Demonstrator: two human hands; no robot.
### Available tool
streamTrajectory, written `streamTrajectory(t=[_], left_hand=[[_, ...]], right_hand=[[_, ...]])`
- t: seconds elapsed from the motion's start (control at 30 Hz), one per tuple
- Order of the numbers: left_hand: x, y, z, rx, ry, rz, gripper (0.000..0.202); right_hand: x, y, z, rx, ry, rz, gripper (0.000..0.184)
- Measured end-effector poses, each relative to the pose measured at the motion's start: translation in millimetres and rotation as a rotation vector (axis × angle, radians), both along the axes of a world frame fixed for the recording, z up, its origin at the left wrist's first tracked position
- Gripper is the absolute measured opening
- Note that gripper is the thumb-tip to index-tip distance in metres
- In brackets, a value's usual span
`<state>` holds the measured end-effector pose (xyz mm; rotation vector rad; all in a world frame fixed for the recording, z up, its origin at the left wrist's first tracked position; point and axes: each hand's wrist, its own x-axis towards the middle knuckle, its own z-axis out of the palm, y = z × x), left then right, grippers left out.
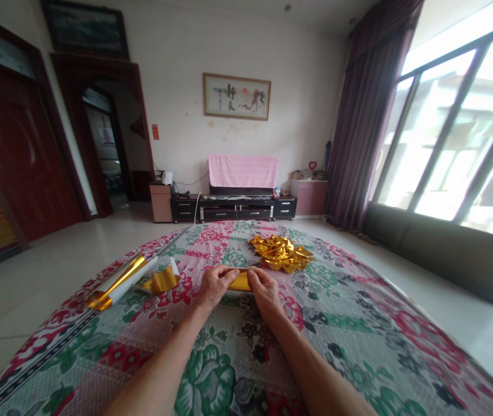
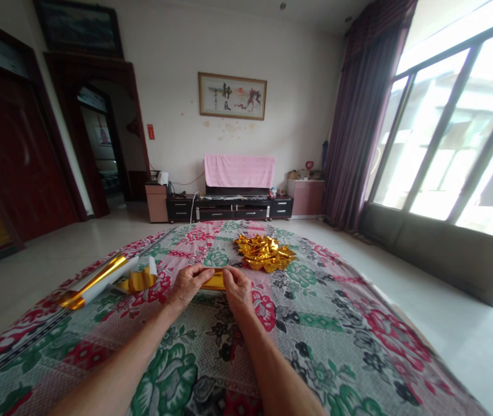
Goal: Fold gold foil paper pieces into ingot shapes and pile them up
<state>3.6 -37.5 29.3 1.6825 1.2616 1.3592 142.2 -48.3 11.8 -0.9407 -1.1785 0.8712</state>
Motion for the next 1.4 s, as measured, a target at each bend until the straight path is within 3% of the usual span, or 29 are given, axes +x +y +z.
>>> streamTrajectory(t=[0.4, 0.97, 1.4], left_hand=[[0.8, 6.6, -11.7, 0.054, 0.047, 0.023, 0.031], [1.3, 3.6, -12.2, 0.088, 0.075, 0.031, 0.03], [3.0, 1.1, -10.6, 0.164, 0.101, 0.046, 0.03]], right_hand=[[1.0, 2.3, -3.0, 0.004, 0.005, -0.056, 0.04], [1.7, 0.1, -1.3, -0.017, -0.01, -0.059, 0.035], [2.4, -2.2, 1.8, 0.015, -0.071, -0.09, 0.043]])
